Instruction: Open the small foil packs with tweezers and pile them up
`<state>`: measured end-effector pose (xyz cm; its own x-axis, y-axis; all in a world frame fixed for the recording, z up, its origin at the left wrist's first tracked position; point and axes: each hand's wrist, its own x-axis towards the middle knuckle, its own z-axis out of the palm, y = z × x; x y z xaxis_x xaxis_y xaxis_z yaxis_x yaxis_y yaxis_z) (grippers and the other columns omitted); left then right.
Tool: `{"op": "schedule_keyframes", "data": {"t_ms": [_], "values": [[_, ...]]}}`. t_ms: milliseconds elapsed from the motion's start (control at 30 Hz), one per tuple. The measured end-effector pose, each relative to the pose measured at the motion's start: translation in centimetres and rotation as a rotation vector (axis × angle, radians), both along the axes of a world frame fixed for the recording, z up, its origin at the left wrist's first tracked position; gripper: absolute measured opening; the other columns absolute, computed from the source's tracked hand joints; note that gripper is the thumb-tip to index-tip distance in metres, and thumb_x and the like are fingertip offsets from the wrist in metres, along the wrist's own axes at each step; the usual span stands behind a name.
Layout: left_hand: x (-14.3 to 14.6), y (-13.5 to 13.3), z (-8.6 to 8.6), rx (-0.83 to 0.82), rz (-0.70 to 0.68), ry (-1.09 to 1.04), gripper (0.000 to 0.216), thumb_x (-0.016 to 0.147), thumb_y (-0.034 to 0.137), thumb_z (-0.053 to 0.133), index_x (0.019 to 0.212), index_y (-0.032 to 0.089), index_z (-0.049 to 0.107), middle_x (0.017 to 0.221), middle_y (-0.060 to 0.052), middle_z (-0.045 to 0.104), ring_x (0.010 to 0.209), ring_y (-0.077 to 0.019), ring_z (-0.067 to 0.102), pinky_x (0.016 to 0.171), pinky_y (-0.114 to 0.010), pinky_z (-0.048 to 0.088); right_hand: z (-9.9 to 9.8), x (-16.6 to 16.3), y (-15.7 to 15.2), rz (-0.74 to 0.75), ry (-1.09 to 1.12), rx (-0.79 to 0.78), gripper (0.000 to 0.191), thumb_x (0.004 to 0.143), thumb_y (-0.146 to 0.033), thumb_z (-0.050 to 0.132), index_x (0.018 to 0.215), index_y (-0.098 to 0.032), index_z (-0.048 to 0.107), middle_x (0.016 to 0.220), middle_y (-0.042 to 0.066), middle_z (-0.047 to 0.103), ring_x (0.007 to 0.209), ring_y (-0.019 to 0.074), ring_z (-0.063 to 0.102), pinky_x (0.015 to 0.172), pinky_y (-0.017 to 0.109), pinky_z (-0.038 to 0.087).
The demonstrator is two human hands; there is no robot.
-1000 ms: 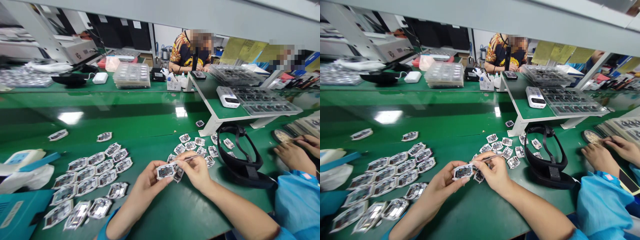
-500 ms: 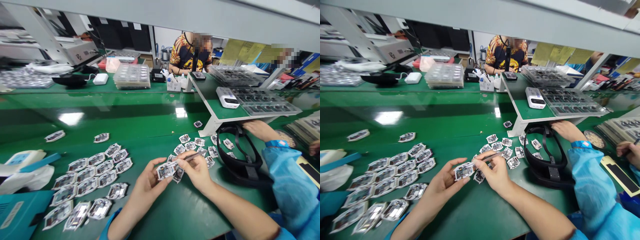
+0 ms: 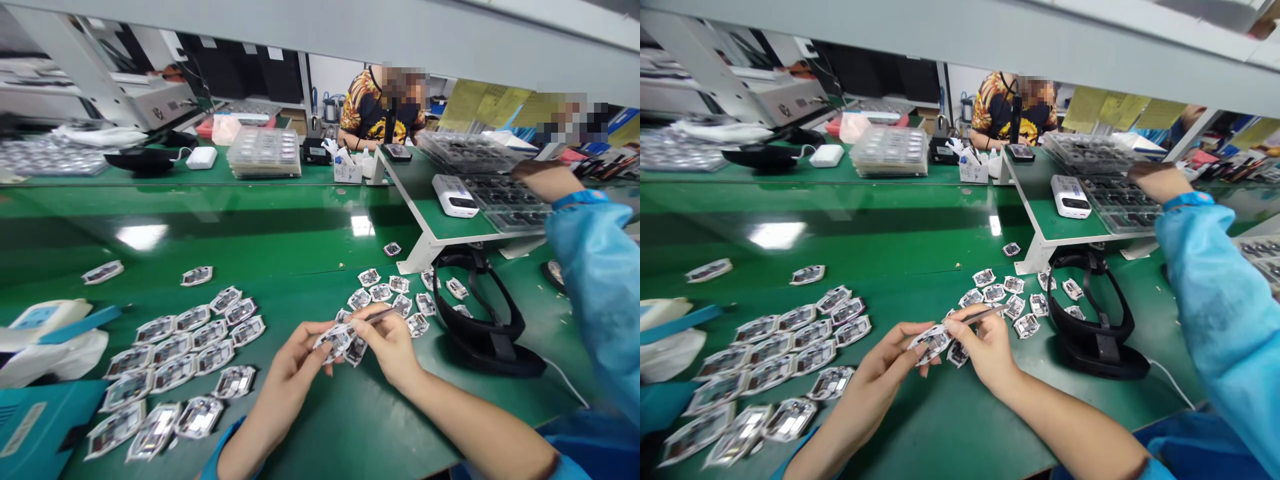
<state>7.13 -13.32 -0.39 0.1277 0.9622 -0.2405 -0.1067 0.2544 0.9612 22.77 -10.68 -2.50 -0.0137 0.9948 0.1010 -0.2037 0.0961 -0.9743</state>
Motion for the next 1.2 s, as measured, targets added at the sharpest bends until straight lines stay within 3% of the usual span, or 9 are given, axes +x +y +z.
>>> {"op": "schedule_keyframes", "data": {"t_ms": [300, 600, 767, 967, 1200], "values": [[0.0, 0.3, -0.6, -0.008, 0.003, -0.038, 0.027, 0.077, 0.04, 0.07, 0.092, 0.019, 0.062, 0.071, 0.0, 0.068, 0.065, -0.0152, 0.058, 0.056, -0.025, 0.046, -0.3, -0.1, 0.1, 0.047, 0.123, -0.125, 0.025, 0.072, -0.042, 0.076, 0.076, -0.02, 0.066, 0.072, 0.001, 0.071, 0.065, 0.0153, 0.065, 0.064, 0.027, 0.053], [0.2, 0.3, 0.9, -0.07, 0.01, -0.064, 0.026, 0.074, 0.037, 0.072, 0.089, 0.018, 0.063, 0.066, 0.001, 0.067, 0.06, -0.0138, 0.057, 0.056, -0.024, 0.046, 0.0, -0.1, 0.1, 0.072, 0.119, -0.119, 0.022, 0.073, -0.039, 0.076, 0.075, -0.02, 0.067, 0.07, 0.0, 0.07, 0.064, 0.0145, 0.064, 0.064, 0.026, 0.051], [0.1, 0.3, -0.2, 0.004, -0.001, 0.025, 0.028, 0.077, 0.04, 0.069, 0.092, 0.018, 0.061, 0.068, 0.0, 0.068, 0.062, -0.0153, 0.057, 0.057, -0.026, 0.047, 0.1, -0.3, -0.1, 0.04, 0.118, -0.081, 0.02, 0.072, -0.037, 0.077, 0.074, -0.02, 0.068, 0.073, 0.0, 0.07, 0.069, 0.0151, 0.064, 0.066, 0.026, 0.05], [-0.4, 0.3, -1.8, 0.078, -0.033, 0.116, 0.027, 0.081, 0.039, 0.064, 0.097, 0.018, 0.06, 0.072, 0.0, 0.065, 0.064, -0.0157, 0.056, 0.06, -0.028, 0.047, -0.2, -0.4, 0.0, 0.041, 0.215, -0.176, 0.024, 0.07, -0.039, 0.079, 0.073, -0.019, 0.068, 0.072, 0.0, 0.072, 0.067, 0.0137, 0.064, 0.065, 0.024, 0.05], [0.0, 0.2, -0.7, -0.016, -0.018, -0.054, 0.026, 0.081, 0.037, 0.065, 0.097, 0.016, 0.06, 0.071, -0.001, 0.067, 0.065, -0.0144, 0.056, 0.059, -0.026, 0.045, -0.4, -0.2, 0.1, 0.098, 0.244, -0.184, 0.024, 0.073, -0.04, 0.077, 0.075, -0.019, 0.067, 0.072, 0.0, 0.072, 0.062, 0.0136, 0.064, 0.061, 0.025, 0.049]]}}
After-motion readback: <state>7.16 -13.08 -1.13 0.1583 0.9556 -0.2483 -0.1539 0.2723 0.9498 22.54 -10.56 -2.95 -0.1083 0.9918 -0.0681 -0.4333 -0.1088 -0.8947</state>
